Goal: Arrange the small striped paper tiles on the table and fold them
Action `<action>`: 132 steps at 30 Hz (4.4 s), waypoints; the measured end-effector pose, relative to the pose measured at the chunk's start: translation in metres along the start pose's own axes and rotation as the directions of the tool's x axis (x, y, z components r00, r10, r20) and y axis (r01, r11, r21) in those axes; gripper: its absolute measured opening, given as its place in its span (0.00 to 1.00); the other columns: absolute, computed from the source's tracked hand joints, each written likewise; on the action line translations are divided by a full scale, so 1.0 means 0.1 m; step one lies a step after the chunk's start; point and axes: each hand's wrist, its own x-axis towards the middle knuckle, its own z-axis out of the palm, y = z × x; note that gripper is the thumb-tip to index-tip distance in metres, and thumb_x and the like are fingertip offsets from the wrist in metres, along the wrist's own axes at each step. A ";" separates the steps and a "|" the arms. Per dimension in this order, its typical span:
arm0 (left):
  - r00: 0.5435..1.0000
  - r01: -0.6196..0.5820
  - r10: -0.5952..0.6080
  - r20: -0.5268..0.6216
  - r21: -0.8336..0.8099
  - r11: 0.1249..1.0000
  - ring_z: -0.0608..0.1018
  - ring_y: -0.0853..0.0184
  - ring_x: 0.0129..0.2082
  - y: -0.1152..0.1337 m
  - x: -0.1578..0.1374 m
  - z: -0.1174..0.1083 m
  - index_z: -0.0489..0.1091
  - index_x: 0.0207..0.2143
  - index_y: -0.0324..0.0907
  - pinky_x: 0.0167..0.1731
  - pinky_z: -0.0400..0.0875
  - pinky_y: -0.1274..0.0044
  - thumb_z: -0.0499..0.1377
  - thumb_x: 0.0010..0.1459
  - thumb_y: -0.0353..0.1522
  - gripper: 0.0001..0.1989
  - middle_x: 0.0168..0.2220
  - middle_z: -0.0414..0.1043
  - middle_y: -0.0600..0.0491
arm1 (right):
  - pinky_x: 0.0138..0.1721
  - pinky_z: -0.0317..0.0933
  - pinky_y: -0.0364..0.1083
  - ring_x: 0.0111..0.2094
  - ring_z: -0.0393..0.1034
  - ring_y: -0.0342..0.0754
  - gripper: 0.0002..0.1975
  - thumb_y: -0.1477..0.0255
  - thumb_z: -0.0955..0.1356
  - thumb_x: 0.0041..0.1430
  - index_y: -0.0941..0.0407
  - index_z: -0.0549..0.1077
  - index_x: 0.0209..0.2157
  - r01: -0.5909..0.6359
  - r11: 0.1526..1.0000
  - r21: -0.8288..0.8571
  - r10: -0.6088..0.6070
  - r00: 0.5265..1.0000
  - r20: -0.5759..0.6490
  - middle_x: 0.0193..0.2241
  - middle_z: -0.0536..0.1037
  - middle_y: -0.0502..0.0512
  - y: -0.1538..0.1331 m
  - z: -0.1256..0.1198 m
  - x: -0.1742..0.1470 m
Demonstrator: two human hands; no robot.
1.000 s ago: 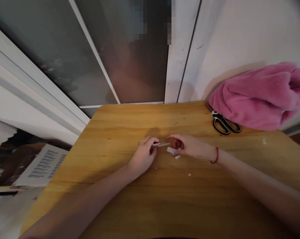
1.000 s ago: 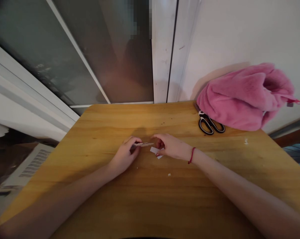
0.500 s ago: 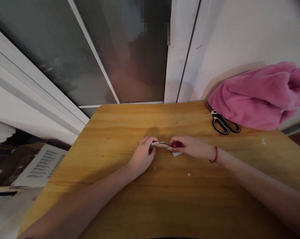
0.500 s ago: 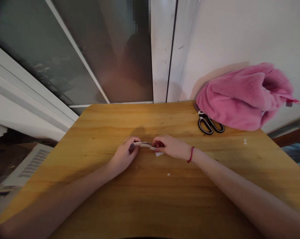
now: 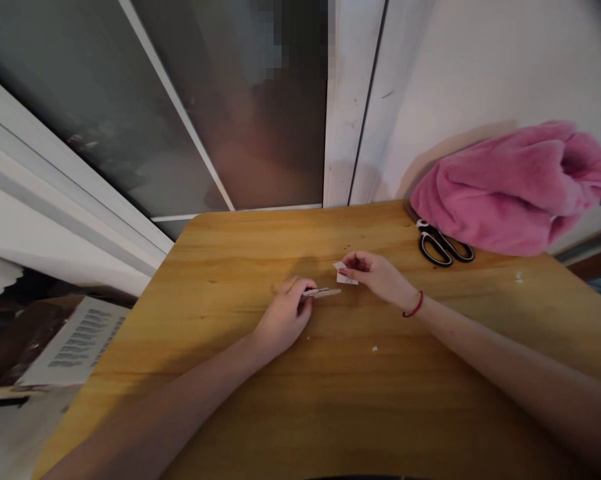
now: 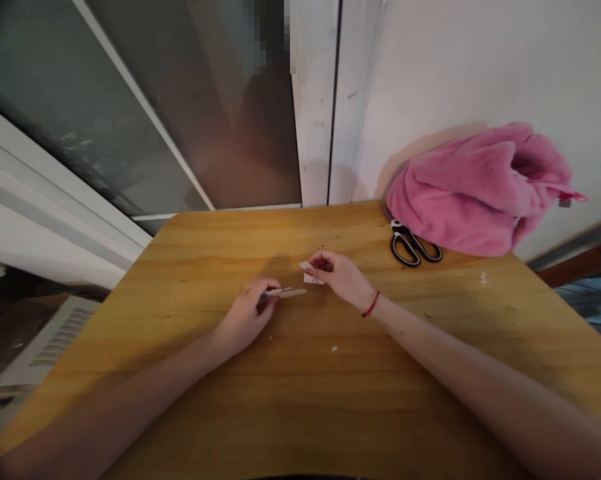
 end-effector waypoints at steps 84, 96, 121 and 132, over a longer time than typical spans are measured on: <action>0.996 -0.067 0.064 0.070 0.038 0.997 0.69 0.64 0.42 -0.03 0.00 0.05 0.60 0.42 0.43 0.44 0.66 0.71 0.52 0.56 0.24 0.12 0.41 0.67 0.51 | 0.47 0.62 0.52 0.46 0.64 0.51 0.21 0.83 0.61 0.50 0.58 0.63 0.48 0.540 0.723 -0.432 -0.456 0.842 0.290 0.43 0.70 0.60 0.00 0.24 -0.28; 0.991 -0.073 0.067 0.116 0.046 0.996 0.67 0.64 0.45 -0.03 0.00 0.05 0.60 0.45 0.43 0.47 0.64 0.70 0.50 0.58 0.25 0.13 0.43 0.64 0.50 | 0.47 0.63 0.52 0.46 0.65 0.49 0.20 0.82 0.63 0.50 0.55 0.64 0.47 0.473 0.818 -0.328 -0.422 0.880 0.218 0.43 0.70 0.58 0.02 0.26 -0.25; 0.980 -0.153 0.190 0.065 -0.371 0.916 0.63 0.62 0.47 -0.05 0.05 0.17 0.50 0.44 0.43 0.50 0.61 0.65 0.48 0.40 0.15 0.28 0.45 0.54 0.47 | 0.40 0.62 0.48 0.39 0.66 0.48 0.11 0.71 0.65 0.56 0.57 0.65 0.41 0.313 0.921 -0.234 -0.291 0.949 0.123 0.38 0.71 0.57 -0.06 0.52 -0.32; 0.983 -0.122 0.164 0.088 -0.361 0.925 0.65 0.64 0.49 -0.08 0.02 0.08 0.51 0.47 0.43 0.51 0.63 0.65 0.49 0.49 0.18 0.23 0.45 0.56 0.47 | 0.35 0.62 0.46 0.34 0.65 0.46 0.06 0.70 0.65 0.57 0.57 0.66 0.35 0.298 0.906 -0.300 -0.269 0.954 0.134 0.33 0.71 0.54 -0.12 0.50 -0.32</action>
